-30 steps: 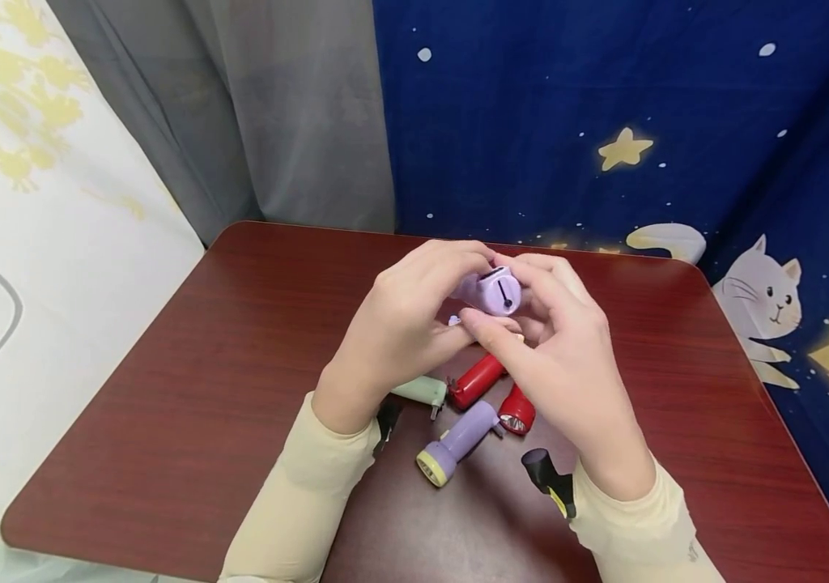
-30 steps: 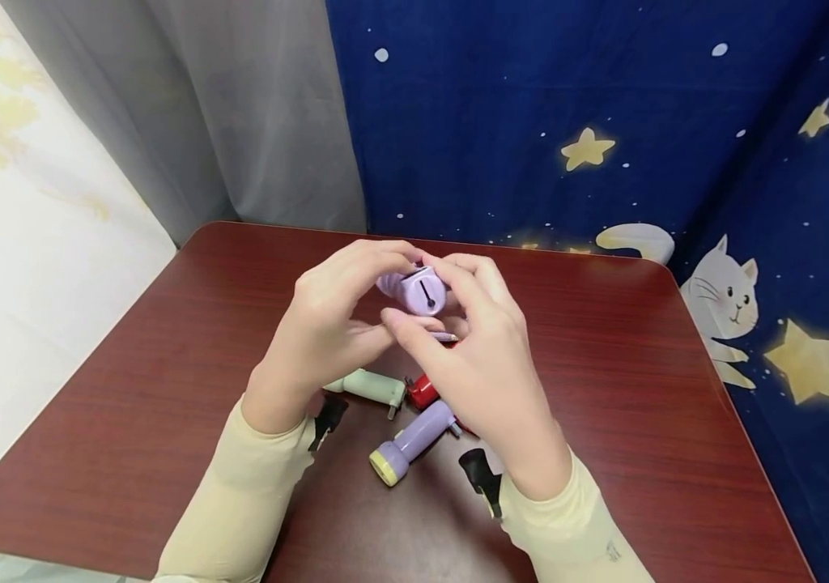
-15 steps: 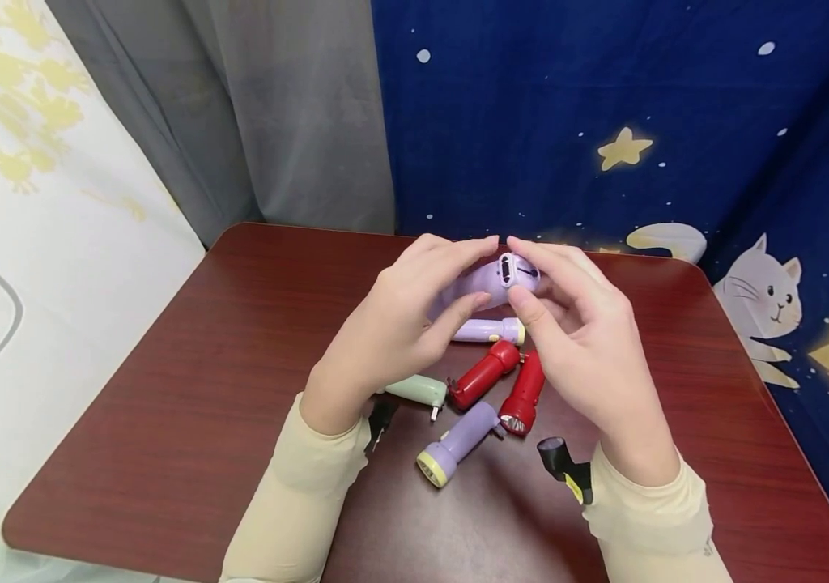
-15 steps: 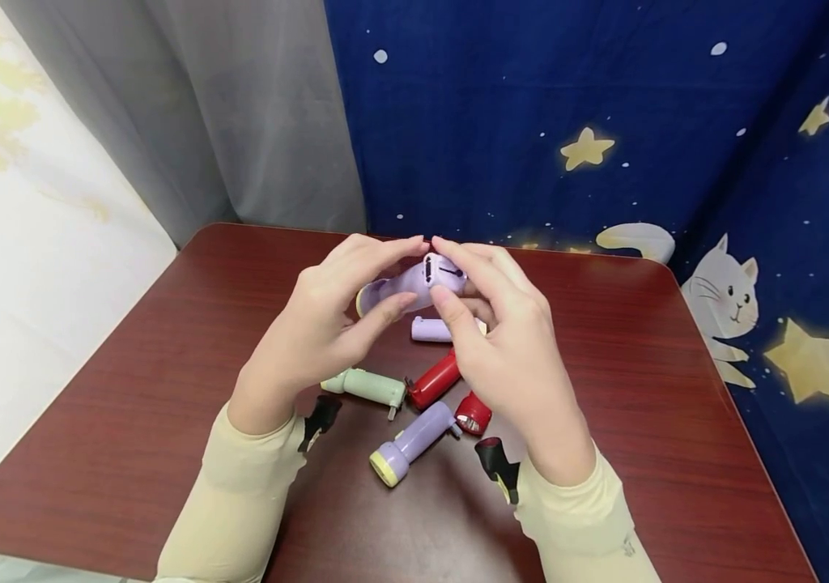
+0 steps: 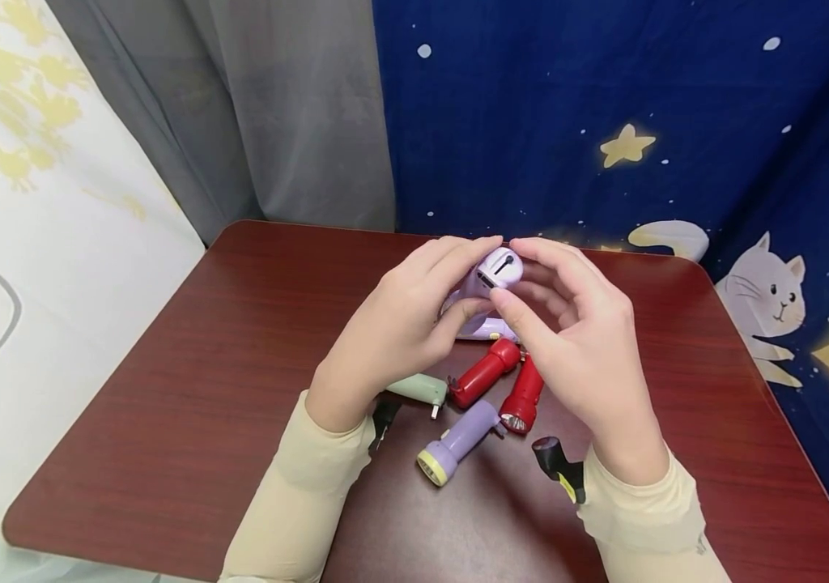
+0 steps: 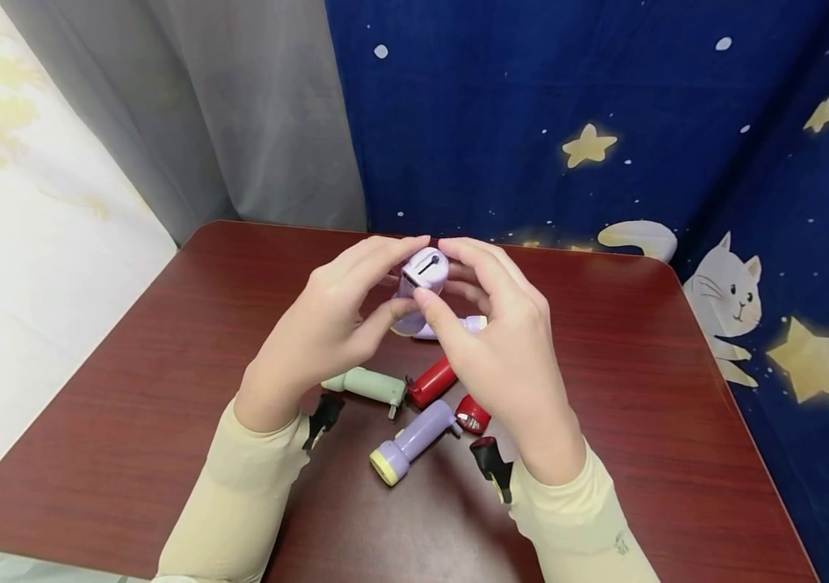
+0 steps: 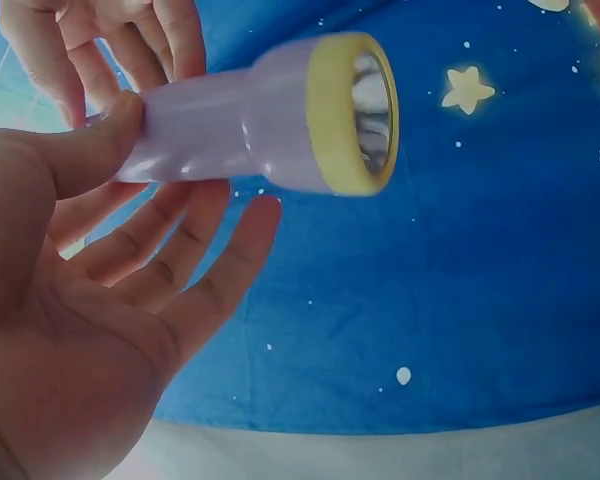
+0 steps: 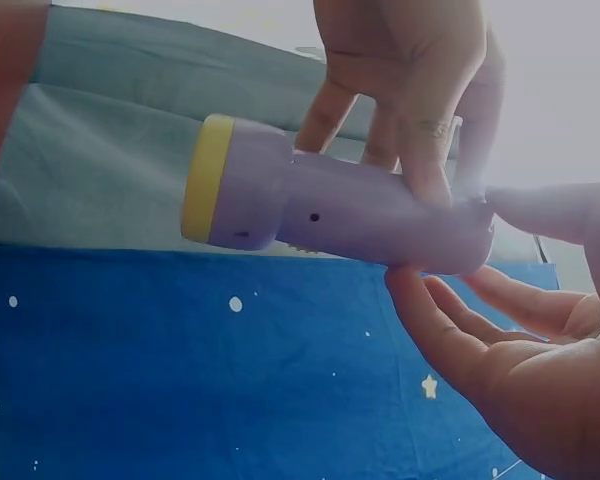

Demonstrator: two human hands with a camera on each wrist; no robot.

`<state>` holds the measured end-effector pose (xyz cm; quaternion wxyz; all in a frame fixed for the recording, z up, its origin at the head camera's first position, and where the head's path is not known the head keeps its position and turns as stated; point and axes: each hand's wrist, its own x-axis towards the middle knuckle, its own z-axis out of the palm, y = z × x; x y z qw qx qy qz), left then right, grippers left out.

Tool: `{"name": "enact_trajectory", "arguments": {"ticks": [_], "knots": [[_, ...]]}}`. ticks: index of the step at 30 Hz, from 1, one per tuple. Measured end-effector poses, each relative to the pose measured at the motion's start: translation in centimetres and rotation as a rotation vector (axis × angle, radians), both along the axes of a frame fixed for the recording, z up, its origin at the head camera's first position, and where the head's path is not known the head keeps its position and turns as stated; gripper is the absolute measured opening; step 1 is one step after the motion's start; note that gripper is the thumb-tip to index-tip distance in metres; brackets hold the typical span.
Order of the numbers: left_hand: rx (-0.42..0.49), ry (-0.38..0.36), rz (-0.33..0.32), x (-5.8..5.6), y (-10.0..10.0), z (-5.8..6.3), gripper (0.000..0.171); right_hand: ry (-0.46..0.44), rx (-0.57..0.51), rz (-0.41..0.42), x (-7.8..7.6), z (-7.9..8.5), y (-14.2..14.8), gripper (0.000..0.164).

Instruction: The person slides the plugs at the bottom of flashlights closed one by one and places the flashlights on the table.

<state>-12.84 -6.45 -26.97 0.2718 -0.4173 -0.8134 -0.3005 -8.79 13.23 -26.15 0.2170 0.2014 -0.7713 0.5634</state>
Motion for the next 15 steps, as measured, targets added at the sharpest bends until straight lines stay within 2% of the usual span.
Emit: {"name": "enact_trajectory", "arguments": {"ticks": [9,15], "knots": [[0.012,-0.047,-0.001,-0.15,0.1,0.03,0.041,0.023,0.042,0.001,-0.29,-0.43,-0.09,0.05],[0.012,-0.087,0.006,-0.29,0.02,-0.17,0.042,-0.043,0.087,0.019,-0.61,-0.62,0.15,0.053]]}}
